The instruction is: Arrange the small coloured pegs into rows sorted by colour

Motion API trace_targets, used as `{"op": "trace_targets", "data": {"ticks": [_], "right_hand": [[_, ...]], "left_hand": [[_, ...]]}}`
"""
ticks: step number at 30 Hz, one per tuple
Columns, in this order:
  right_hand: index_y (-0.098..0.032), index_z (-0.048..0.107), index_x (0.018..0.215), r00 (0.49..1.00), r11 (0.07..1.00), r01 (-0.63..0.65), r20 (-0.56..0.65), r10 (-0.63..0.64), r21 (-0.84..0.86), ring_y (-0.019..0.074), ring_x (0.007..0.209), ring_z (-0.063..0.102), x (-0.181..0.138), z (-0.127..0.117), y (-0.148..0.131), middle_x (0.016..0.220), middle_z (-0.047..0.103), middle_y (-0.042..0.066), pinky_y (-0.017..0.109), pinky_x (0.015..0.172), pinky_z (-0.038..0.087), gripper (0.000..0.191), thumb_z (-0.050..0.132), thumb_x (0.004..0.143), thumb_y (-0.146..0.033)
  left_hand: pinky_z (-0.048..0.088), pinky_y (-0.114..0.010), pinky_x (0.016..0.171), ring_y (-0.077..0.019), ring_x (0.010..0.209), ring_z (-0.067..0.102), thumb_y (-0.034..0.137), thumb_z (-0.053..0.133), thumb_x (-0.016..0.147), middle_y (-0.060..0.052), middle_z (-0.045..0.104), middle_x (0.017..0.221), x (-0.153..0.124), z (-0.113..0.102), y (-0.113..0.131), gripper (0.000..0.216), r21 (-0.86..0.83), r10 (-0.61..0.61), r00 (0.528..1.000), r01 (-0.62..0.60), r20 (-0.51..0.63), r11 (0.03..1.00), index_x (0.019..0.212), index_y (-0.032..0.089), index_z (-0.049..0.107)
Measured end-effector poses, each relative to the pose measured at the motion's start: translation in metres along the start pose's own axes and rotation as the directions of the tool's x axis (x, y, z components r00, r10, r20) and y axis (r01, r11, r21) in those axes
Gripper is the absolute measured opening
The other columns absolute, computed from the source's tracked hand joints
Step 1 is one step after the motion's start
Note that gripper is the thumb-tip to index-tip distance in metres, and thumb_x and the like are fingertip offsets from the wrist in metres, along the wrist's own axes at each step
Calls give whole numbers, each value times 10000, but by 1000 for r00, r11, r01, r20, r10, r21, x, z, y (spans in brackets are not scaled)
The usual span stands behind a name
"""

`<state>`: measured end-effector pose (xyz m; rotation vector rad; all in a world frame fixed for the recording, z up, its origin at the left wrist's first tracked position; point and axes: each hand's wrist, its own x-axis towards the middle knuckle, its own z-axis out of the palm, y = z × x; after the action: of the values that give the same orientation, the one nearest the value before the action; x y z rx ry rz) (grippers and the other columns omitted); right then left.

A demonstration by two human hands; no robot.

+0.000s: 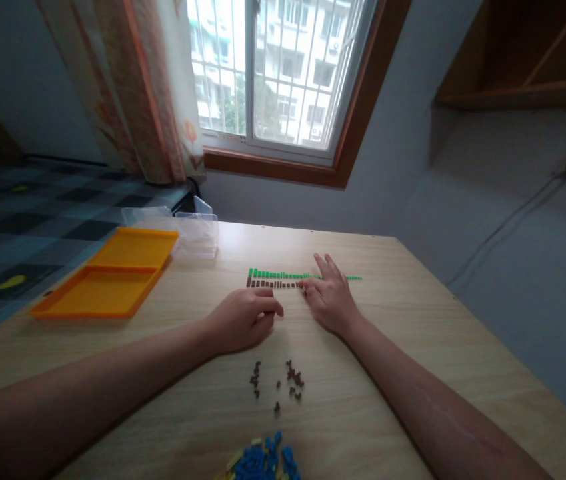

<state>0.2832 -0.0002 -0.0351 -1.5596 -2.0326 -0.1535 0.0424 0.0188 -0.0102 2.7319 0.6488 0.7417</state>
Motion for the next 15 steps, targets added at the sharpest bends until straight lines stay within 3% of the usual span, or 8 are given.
{"op": "trace_targets", "data": {"ticks": [15], "right_hand": [[-280, 759, 1137, 999, 1000, 7, 50, -7, -1, 348, 1496, 204, 0, -3, -2, 1617, 297, 70, 597, 1132, 272, 405, 393, 1008, -399]], "left_hand": [[522, -294, 732, -162, 759, 624, 144, 505, 812, -37, 672, 873, 0, 0, -1, 257, 7, -6, 1000, 6, 17, 1000, 898, 209, 738]]}}
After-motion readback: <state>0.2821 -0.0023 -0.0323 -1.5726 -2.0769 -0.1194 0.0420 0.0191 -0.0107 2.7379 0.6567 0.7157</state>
